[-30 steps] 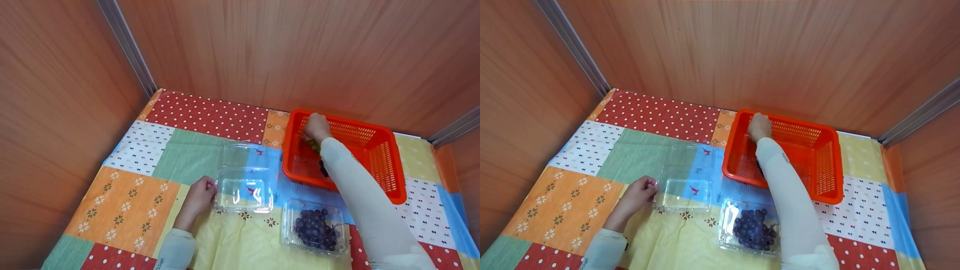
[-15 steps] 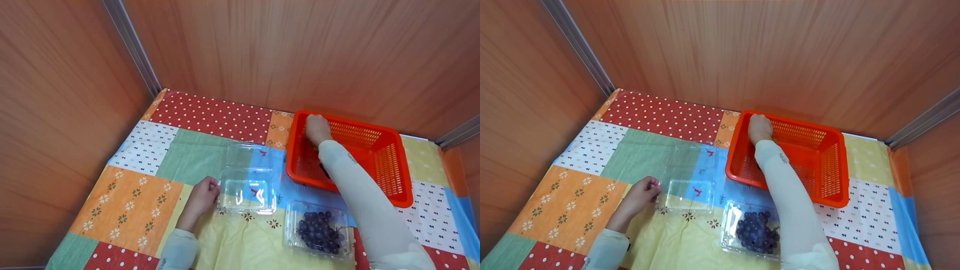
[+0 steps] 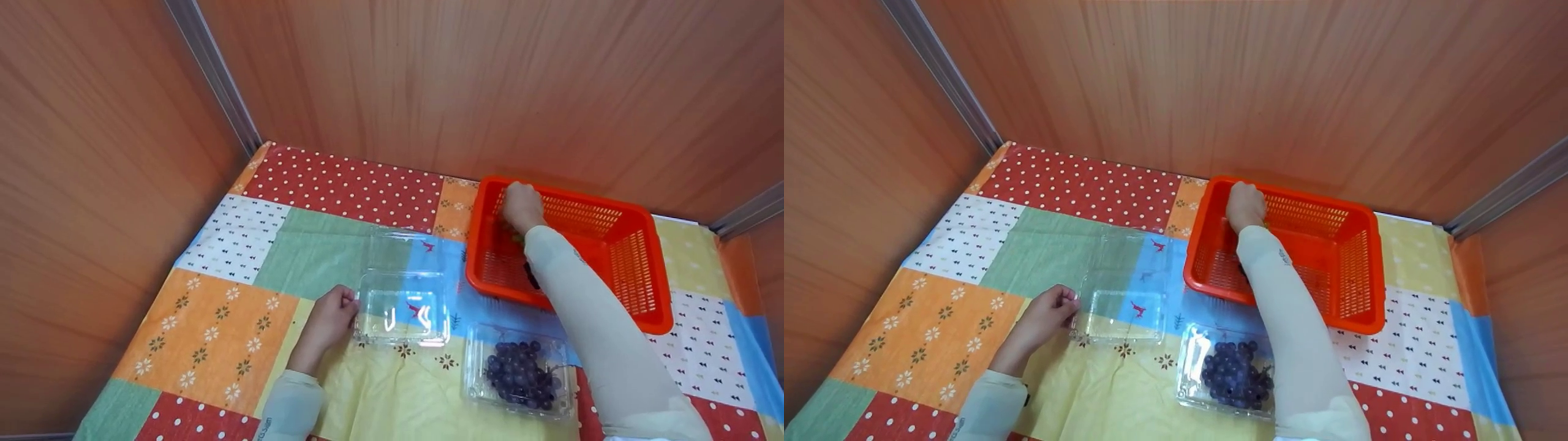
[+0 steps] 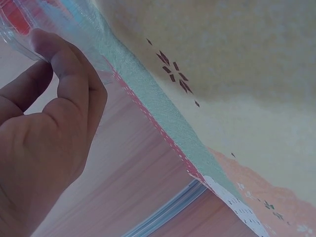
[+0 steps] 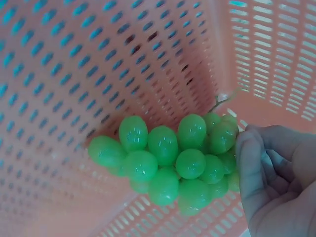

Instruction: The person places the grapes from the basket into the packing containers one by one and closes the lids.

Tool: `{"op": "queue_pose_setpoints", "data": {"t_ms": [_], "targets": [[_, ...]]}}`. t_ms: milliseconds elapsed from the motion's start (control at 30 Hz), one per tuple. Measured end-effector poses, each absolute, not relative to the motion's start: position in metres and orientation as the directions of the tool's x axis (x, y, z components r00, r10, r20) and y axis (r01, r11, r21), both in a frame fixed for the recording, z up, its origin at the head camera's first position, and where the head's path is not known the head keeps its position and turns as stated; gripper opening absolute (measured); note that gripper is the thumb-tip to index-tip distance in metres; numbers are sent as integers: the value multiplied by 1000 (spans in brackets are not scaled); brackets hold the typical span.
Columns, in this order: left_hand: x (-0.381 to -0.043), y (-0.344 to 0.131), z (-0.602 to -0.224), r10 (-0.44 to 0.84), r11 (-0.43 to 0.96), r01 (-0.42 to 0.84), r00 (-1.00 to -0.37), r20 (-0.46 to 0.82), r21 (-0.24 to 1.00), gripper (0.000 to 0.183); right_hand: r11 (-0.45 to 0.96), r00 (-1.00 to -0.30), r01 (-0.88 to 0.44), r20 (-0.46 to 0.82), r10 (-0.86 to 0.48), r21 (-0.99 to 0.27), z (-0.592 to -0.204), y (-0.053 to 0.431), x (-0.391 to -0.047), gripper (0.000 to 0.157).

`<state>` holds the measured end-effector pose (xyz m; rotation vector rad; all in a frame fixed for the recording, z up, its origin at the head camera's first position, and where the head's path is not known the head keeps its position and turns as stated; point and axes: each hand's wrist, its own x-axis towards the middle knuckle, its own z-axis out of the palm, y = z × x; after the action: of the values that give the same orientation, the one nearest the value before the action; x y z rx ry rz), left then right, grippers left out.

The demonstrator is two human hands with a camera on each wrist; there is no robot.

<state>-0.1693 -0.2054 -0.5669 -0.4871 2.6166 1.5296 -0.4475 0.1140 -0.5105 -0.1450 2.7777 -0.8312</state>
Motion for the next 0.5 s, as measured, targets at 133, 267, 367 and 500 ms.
{"op": "queue_pose_setpoints", "data": {"t_ms": [133,267,367,500], "targets": [[-169,-204,-569,-226,458,-301,-949,-218,836,5,806,-961,17,-234,-151,-591,-508,121,-447,21],[-169,-205,-569,-225,464,-294,-951,-210,836,5,786,-960,28,-235,-151,-617,-504,126,-449,19],[-170,-205,-570,-234,459,-306,-947,-219,834,6,759,-955,60,-259,-146,-649,-501,129,-447,22],[-170,-204,-572,-235,436,-315,-944,-231,843,8,699,-944,114,-297,-146,-706,-498,136,-442,25]]}}
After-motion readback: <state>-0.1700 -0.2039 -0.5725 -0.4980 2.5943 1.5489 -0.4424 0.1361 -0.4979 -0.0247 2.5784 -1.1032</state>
